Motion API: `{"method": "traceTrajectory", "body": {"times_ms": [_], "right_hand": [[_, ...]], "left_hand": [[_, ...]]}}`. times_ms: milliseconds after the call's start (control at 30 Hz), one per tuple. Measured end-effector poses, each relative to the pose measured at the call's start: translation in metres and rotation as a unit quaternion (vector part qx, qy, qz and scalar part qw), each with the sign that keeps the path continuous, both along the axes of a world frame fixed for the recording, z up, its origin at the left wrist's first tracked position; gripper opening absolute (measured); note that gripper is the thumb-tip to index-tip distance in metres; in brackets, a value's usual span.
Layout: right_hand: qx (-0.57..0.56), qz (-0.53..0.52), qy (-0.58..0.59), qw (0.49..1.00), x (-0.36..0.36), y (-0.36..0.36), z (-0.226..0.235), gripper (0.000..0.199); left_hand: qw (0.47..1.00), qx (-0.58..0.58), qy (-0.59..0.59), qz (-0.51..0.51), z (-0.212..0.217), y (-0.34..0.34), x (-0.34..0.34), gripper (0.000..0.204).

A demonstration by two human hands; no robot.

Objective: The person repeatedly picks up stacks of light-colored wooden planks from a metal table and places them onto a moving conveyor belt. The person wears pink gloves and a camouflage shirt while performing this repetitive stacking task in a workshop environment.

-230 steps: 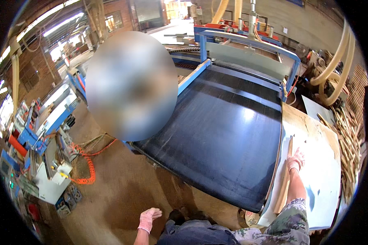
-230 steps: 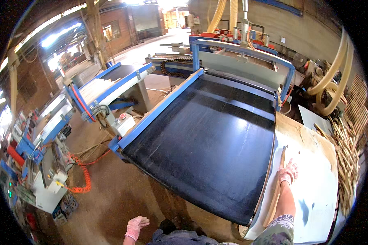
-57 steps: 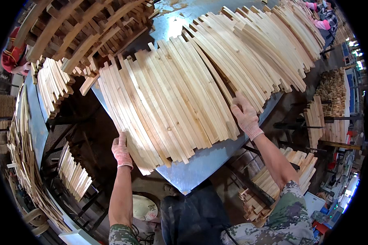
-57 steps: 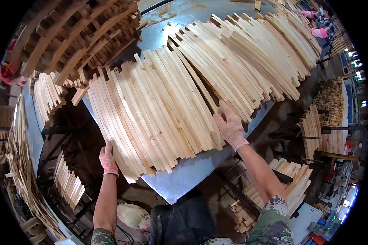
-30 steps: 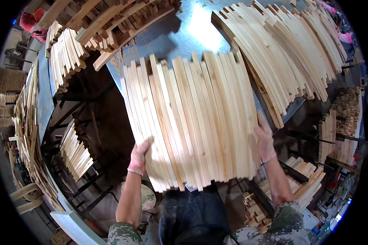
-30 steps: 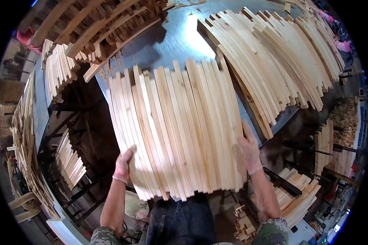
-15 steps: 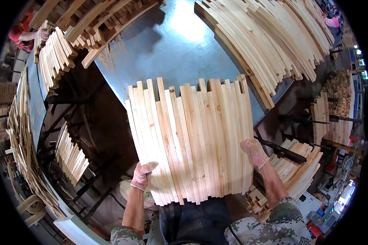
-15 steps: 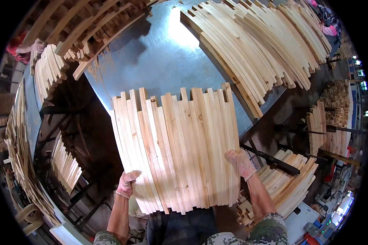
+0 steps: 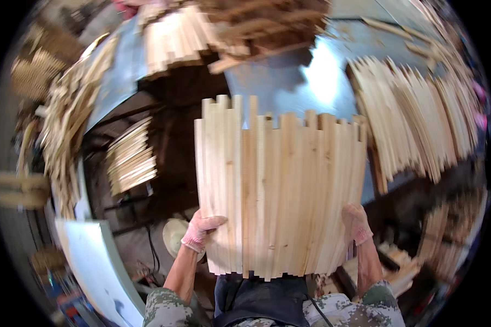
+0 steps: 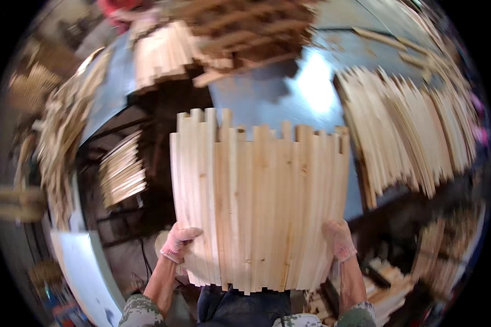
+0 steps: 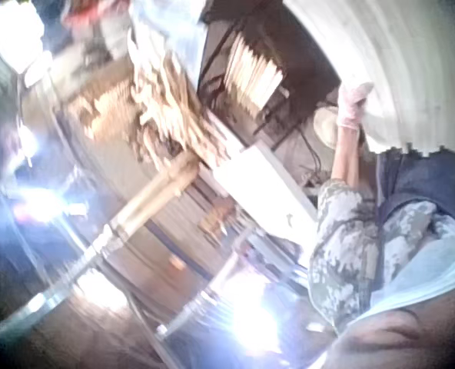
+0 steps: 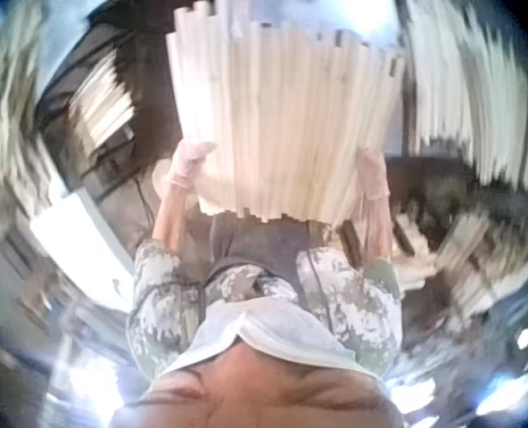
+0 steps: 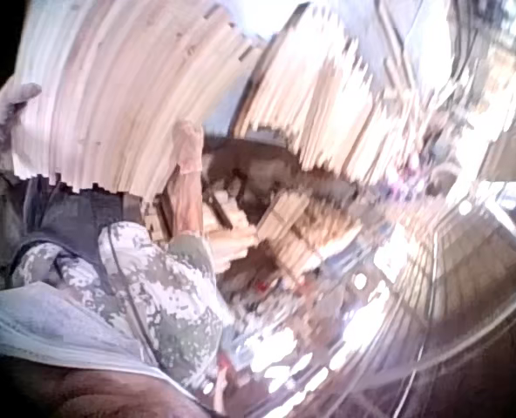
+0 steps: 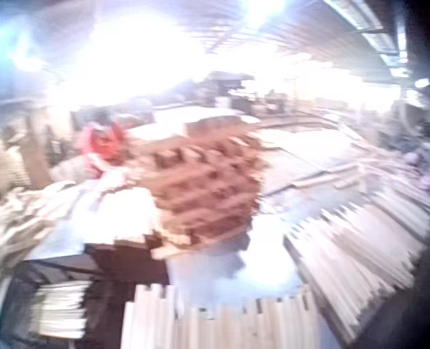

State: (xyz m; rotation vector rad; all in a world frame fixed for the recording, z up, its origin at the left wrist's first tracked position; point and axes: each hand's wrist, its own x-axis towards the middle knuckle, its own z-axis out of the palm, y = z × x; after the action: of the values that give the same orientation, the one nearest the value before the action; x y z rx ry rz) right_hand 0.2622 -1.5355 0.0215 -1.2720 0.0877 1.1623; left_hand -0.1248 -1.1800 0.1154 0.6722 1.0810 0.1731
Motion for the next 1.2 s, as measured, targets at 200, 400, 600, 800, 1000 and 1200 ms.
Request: {"method": "traceTrajectory", "body": {"times_ms": [200, 400, 600, 800, 1000, 1200], "right_hand": [[0.044, 0.146, -0.069, 0.986, -0.024, 0.104, 0.072, 0.021], [0.073, 0.232, -0.136, 0.96, -0.14, 0.201, 0.154, 0.023], [0.132, 0.459, -0.093, 0.874, -0.274, 0.248, 0.177, 0.032], [0.17, 0.614, -0.019, 0.771, -0.461, 0.263, 0.174, 0.031], [0.122, 0.694, -0.038, 0.709, -0.67, 0.213, 0.239, 0.048], [0.125, 0.74, -0.106, 0.652, -0.781, 0.233, 0.231, 0.064]], "left_hand": [[0.987, 0.088, -0.031, 0.131, 0.055, -0.035, -0.119, 0.062], [0.938, 0.206, -0.074, 0.268, 0.103, -0.12, -0.259, 0.072], [0.886, 0.218, -0.013, 0.409, 0.134, -0.259, -0.401, 0.083], [0.805, 0.193, -0.051, 0.558, 0.163, -0.404, -0.532, 0.073], [0.764, 0.149, -0.057, 0.625, 0.153, -0.503, -0.663, 0.058], [0.723, 0.105, 0.022, 0.682, 0.126, -0.517, -0.739, 0.05]]}}
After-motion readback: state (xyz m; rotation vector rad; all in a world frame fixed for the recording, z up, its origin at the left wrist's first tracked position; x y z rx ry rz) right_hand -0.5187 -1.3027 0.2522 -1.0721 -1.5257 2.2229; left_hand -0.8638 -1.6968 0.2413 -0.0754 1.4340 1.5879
